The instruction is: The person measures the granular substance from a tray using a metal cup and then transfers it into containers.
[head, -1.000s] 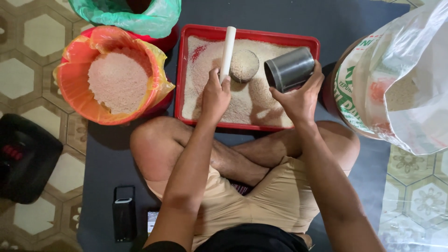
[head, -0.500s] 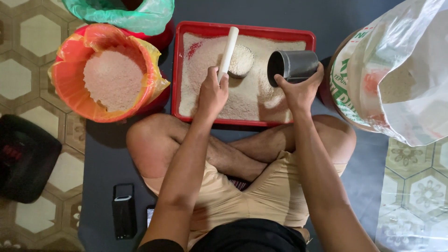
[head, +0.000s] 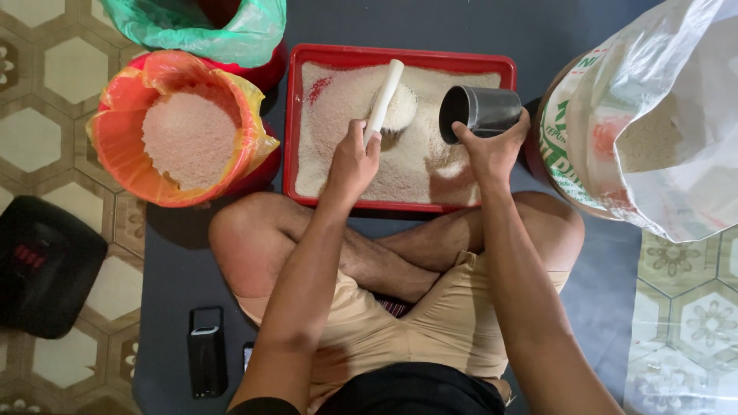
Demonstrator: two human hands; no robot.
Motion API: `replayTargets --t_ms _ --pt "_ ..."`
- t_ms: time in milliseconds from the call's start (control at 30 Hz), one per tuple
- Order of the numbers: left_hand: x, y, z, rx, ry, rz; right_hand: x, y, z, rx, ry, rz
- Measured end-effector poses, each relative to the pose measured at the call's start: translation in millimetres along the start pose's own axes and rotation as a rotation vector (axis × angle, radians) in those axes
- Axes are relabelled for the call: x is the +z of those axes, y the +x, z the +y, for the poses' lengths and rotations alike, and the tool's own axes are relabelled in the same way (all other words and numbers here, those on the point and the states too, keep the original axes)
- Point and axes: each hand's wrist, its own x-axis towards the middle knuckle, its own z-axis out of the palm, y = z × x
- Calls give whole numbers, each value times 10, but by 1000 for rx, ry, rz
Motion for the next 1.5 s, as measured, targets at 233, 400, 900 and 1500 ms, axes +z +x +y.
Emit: replayTargets --t_ms 233,400,900,1500 --pt "17 -47 -20 35 48 -28 33 -10 60 7 7 -12" --pt "-4 -69 25 73 86 -30 62 -31 22 38 -43 -94" --pt "53 -58 -12 90 141 -74 50 -8 52 49 -78 -132" --pt "-24 -15 20 74 55 -174 30 8 108 90 -72 -74"
